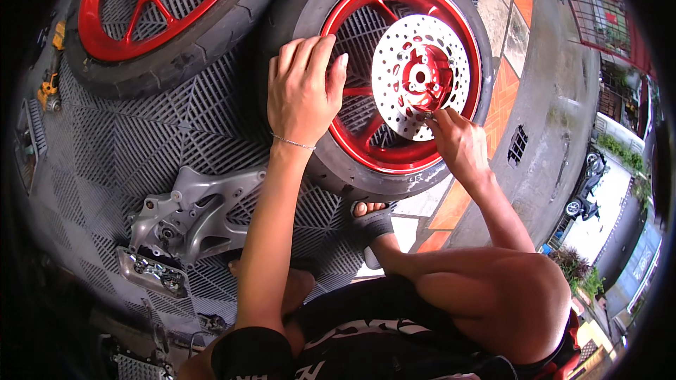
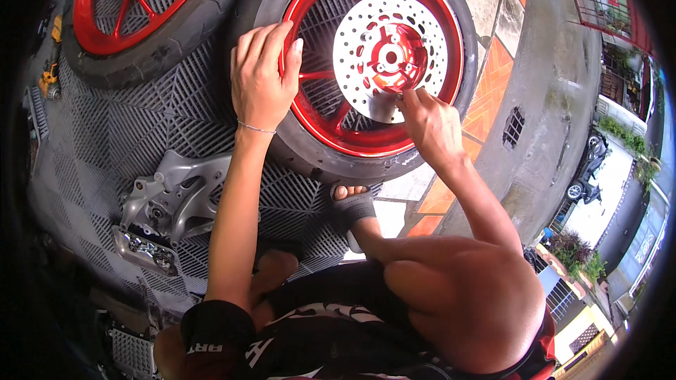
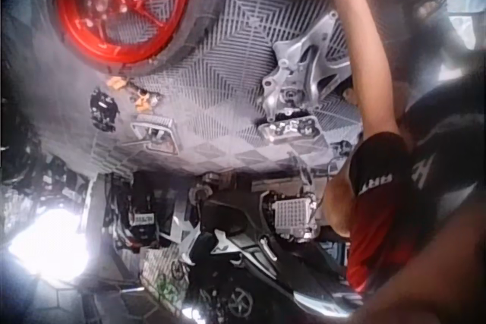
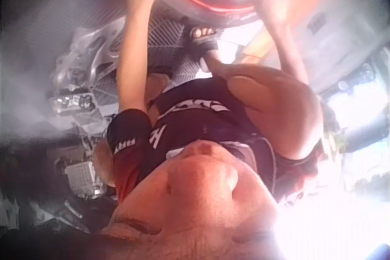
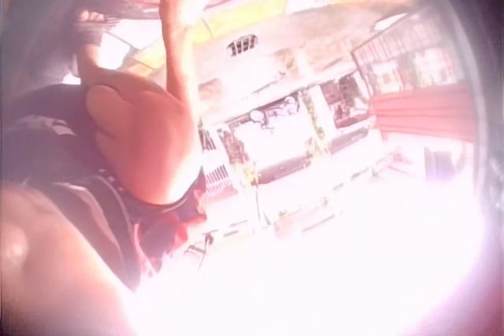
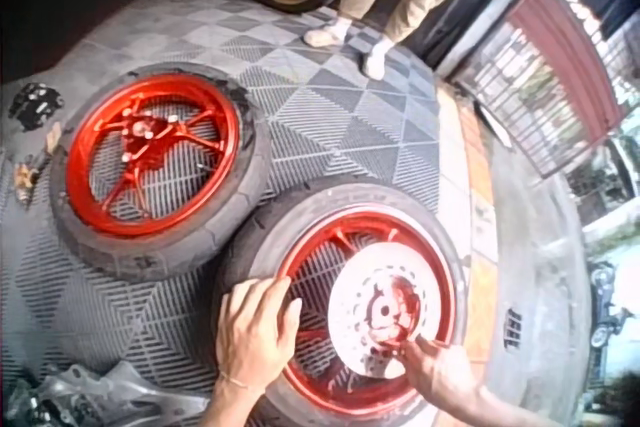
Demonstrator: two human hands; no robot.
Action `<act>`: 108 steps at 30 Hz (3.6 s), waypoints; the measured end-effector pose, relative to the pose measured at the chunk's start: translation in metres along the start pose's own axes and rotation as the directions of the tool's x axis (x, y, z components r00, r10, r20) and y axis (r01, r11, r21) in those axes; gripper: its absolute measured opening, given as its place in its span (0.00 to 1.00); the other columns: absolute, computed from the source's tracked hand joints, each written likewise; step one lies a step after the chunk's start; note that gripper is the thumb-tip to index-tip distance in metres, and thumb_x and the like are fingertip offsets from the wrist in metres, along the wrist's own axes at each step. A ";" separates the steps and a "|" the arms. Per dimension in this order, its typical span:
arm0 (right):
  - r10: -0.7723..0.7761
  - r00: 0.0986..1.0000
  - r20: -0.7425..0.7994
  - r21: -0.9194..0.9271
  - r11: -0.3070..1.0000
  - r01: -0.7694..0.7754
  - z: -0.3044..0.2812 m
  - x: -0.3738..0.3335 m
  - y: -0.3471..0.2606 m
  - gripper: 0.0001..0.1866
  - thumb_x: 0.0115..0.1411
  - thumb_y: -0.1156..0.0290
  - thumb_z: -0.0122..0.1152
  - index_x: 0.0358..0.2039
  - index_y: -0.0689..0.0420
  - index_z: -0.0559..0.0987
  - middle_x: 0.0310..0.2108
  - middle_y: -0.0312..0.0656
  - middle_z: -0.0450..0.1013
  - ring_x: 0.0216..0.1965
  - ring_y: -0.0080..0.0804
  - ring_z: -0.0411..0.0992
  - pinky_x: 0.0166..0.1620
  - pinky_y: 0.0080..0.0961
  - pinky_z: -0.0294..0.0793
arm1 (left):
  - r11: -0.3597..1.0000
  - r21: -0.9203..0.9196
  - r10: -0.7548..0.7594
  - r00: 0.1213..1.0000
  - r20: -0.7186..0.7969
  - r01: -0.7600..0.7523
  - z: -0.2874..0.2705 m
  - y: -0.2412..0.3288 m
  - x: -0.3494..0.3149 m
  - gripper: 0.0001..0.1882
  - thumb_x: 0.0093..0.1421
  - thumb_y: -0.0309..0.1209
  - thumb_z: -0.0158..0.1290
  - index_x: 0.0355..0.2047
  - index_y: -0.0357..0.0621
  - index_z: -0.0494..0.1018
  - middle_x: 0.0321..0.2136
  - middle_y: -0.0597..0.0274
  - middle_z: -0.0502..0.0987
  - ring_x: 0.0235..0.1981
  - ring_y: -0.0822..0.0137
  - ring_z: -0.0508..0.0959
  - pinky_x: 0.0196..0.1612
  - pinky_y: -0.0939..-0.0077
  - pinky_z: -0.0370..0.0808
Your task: The person assembles a motorcycle wheel by placing a brake disc onto a red rim and securing it with bolts. They use a power drill to tighten the bolts and ensure the disc is firmly attached.
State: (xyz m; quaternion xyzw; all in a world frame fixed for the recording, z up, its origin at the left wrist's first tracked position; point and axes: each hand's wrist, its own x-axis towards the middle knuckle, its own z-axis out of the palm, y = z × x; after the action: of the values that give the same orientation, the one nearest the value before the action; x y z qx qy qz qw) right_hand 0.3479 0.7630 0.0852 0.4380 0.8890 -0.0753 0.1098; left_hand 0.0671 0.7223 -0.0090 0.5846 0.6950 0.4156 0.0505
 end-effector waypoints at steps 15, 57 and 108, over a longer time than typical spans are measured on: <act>0.199 0.973 0.119 0.092 0.973 -0.210 0.006 0.010 0.016 0.19 0.74 0.56 0.53 0.35 0.60 0.74 0.29 0.54 0.79 0.27 0.53 0.79 0.28 0.48 0.75 | 1.000 -0.023 -0.017 1.000 0.003 0.017 0.003 0.003 0.006 0.15 0.67 0.36 0.59 0.50 0.43 0.80 0.46 0.59 0.83 0.49 0.56 0.79 0.51 0.60 0.74; 0.293 0.679 0.673 0.517 0.470 -0.715 -0.283 -0.132 -0.178 0.43 0.71 0.28 0.36 0.41 0.61 0.78 0.15 0.46 0.74 0.13 0.32 0.73 0.15 0.25 0.67 | 0.177 0.272 -0.889 0.035 0.457 0.946 -0.622 0.138 -0.214 0.32 0.73 0.54 0.42 0.61 0.39 0.71 0.56 0.37 0.77 0.52 0.34 0.80 0.50 0.42 0.78; -0.779 0.056 0.624 0.641 0.552 0.533 -0.522 0.565 -1.972 0.18 0.73 0.58 0.58 0.33 0.61 0.76 0.26 0.36 0.72 0.27 0.24 0.70 0.32 0.30 0.70 | -0.025 -0.964 -0.620 -0.752 0.223 -0.265 -1.376 -0.663 0.099 0.15 0.74 0.34 0.52 0.51 0.35 0.79 0.46 0.58 0.84 0.50 0.65 0.82 0.56 0.72 0.76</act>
State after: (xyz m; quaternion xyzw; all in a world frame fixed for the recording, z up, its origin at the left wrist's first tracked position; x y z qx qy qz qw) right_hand -1.6228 0.1206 0.5155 -0.1186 0.7723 -0.4353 0.4471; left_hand -1.2396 0.1122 0.5036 -0.6633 0.3702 0.6502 -0.0141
